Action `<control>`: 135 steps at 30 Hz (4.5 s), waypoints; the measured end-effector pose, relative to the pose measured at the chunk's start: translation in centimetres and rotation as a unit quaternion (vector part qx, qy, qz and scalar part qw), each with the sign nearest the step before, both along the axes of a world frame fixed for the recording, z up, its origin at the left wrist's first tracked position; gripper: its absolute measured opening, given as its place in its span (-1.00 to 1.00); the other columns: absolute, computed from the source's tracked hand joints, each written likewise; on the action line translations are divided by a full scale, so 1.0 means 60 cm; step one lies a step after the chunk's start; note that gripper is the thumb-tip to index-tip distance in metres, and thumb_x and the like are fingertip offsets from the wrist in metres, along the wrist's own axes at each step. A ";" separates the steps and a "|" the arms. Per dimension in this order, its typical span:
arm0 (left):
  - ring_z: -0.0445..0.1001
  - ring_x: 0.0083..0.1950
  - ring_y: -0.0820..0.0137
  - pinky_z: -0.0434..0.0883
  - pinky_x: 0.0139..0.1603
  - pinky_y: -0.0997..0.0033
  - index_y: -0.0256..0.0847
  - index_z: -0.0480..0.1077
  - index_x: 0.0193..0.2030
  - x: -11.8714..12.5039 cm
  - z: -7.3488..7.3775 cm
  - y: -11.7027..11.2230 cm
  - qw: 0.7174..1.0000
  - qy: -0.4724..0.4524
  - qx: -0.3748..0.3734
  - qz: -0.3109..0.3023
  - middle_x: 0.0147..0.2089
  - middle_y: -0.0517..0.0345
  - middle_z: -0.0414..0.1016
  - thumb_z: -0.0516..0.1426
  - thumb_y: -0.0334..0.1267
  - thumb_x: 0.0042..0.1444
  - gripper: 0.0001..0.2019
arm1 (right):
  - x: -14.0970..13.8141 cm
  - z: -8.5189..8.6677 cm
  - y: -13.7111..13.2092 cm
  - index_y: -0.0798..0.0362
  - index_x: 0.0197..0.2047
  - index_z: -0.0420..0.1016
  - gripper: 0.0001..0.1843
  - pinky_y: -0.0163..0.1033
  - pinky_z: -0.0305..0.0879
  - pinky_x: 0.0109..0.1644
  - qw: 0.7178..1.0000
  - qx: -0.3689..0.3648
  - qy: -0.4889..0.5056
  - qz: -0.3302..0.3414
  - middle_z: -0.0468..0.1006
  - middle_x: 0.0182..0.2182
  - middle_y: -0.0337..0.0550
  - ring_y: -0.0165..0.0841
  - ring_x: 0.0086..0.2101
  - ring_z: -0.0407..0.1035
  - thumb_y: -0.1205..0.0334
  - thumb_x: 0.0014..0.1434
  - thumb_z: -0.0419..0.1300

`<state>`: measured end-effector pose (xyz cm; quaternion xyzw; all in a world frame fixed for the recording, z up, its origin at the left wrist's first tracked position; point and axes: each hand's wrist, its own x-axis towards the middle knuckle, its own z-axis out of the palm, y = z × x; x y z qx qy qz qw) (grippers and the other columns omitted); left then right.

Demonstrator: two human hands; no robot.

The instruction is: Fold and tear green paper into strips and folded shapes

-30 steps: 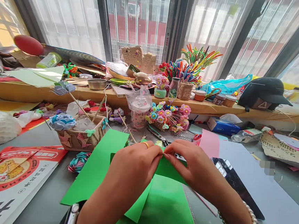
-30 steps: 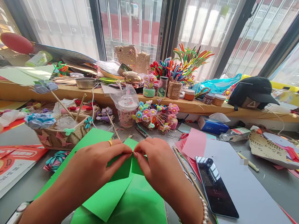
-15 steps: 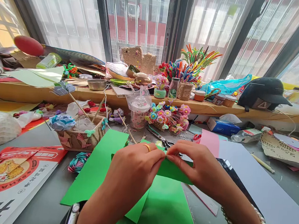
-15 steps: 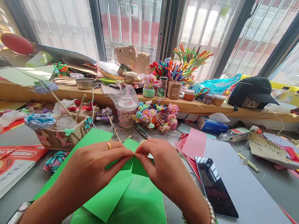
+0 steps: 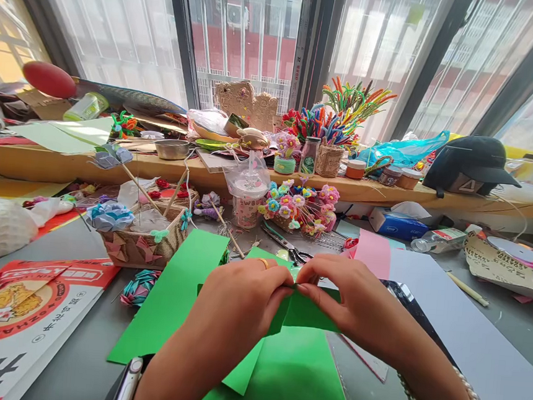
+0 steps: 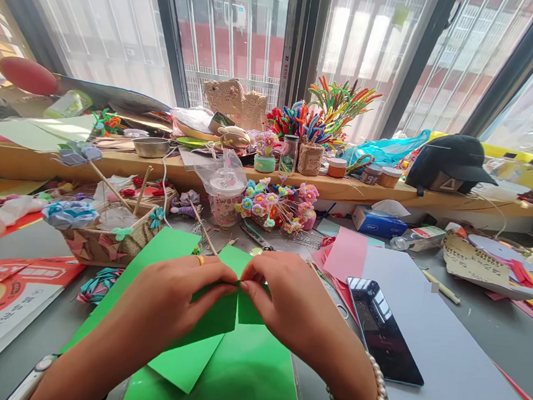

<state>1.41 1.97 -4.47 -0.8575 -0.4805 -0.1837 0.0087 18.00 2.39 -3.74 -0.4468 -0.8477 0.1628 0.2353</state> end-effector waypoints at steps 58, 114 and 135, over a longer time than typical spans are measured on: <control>0.44 -0.39 0.38 0.26 -0.43 0.46 -0.13 0.42 -0.33 0.002 0.002 -0.012 0.998 0.024 0.041 -0.040 -0.43 0.21 0.49 -0.01 -0.39 0.08 -0.81 | 0.009 0.011 -0.006 0.06 -0.37 0.46 -0.84 -0.35 0.18 -0.36 0.999 -0.012 -0.019 0.027 0.50 -0.46 -0.23 -0.40 -0.43 0.33 0.37 0.10 0.05; 0.43 -0.35 0.44 0.20 -0.36 0.54 -0.15 0.45 -0.35 -0.008 0.002 0.002 0.987 -0.086 -0.098 -0.091 -0.38 0.27 0.52 0.06 -0.34 0.06 -0.87 | 0.025 -0.001 0.015 0.08 -0.36 0.46 -0.87 -0.34 0.23 -0.28 0.989 -0.126 0.033 0.070 0.52 -0.40 -0.22 -0.38 -0.36 0.36 0.27 0.05 0.10; 0.41 -0.35 0.46 0.22 -0.34 0.59 -0.20 0.45 -0.37 -0.014 0.009 0.019 0.966 -0.161 -0.181 -0.091 -0.38 0.24 0.52 0.03 -0.29 0.06 -0.83 | 0.032 -0.012 0.035 0.11 -0.36 0.47 -0.83 -0.32 0.23 -0.29 0.982 -0.170 0.028 0.078 0.52 -0.39 -0.17 -0.35 -0.36 0.36 0.25 0.05 0.08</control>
